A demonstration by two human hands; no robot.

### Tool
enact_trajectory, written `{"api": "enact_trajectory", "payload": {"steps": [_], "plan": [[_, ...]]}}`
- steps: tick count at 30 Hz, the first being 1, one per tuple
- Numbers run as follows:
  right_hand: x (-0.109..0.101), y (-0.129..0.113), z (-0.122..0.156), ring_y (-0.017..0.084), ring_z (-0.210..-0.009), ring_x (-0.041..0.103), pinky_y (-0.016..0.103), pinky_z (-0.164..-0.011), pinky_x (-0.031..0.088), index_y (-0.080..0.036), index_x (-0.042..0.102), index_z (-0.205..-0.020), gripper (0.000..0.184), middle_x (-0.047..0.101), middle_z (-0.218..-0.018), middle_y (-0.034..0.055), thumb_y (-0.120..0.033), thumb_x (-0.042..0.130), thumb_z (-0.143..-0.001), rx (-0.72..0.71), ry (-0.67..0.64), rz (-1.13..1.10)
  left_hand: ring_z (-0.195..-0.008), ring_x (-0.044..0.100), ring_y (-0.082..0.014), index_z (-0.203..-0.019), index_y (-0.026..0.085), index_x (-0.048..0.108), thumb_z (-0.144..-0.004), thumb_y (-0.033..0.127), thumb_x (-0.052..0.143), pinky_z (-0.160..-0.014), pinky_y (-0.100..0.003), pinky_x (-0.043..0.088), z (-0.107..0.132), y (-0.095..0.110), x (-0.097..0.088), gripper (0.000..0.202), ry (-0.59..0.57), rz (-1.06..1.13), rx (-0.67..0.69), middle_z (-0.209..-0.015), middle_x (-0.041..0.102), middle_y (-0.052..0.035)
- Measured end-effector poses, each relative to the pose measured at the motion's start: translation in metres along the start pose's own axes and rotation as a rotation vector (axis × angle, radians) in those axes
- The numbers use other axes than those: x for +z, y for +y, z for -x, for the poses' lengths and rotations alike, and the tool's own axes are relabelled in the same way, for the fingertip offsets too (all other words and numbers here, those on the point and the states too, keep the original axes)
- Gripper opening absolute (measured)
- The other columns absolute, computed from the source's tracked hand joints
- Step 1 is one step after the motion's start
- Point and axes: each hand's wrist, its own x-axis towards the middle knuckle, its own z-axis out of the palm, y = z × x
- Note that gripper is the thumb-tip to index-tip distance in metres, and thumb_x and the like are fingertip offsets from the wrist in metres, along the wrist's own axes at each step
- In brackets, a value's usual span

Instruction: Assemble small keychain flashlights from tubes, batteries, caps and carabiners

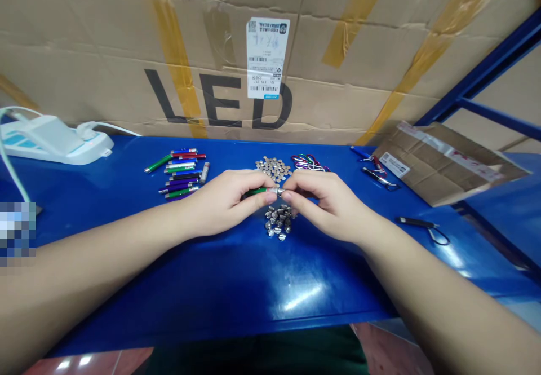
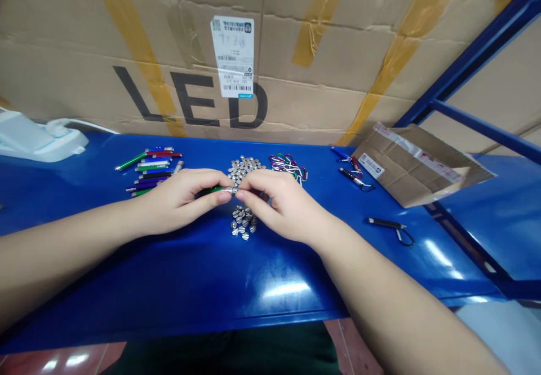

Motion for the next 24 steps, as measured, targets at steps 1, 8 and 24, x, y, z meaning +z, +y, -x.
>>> {"api": "enact_trajectory", "payload": {"steps": [1, 8, 24], "plan": [[0.0, 0.0, -0.001, 0.017, -0.074, 0.059, 0.03, -0.074, 0.044, -0.02, 0.065, -0.084, 0.027, 0.066, -0.075, 0.0029, -0.034, 0.057, -0.107, 0.028, 0.001, -0.022, -0.088, 0.072, -0.0163, -0.106, 0.019, 0.072, -0.109, 0.043, 0.053, -0.079, -0.026, 0.051, 0.0, -0.001, 0.0, 0.03, 0.009, -0.007, 0.01, -0.097, 0.077, -0.0015], [-0.015, 0.013, 0.003, 0.015, -0.067, 0.056, 0.029, -0.066, 0.043, -0.02, 0.056, -0.067, 0.03, 0.062, -0.068, 0.001, -0.033, 0.065, -0.094, 0.254, -0.094, -0.093, -0.118, 0.073, -0.021, -0.127, 0.02, 0.07, -0.11, 0.039, 0.052, -0.102, -0.031, 0.054, 0.001, -0.004, 0.001, 0.031, 0.067, -0.037, -0.005, -0.127, 0.078, -0.0053], [-0.02, 0.015, 0.003, 0.014, -0.063, 0.061, 0.027, -0.061, 0.045, -0.02, 0.069, -0.081, 0.008, 0.07, -0.071, -0.001, -0.015, 0.075, -0.085, 0.522, -0.391, 0.165, -0.12, 0.073, -0.023, -0.124, 0.021, 0.072, -0.108, 0.04, 0.055, -0.104, -0.033, 0.057, 0.002, 0.001, 0.002, 0.03, 0.077, -0.112, -0.064, -0.126, 0.079, -0.0054]]}}
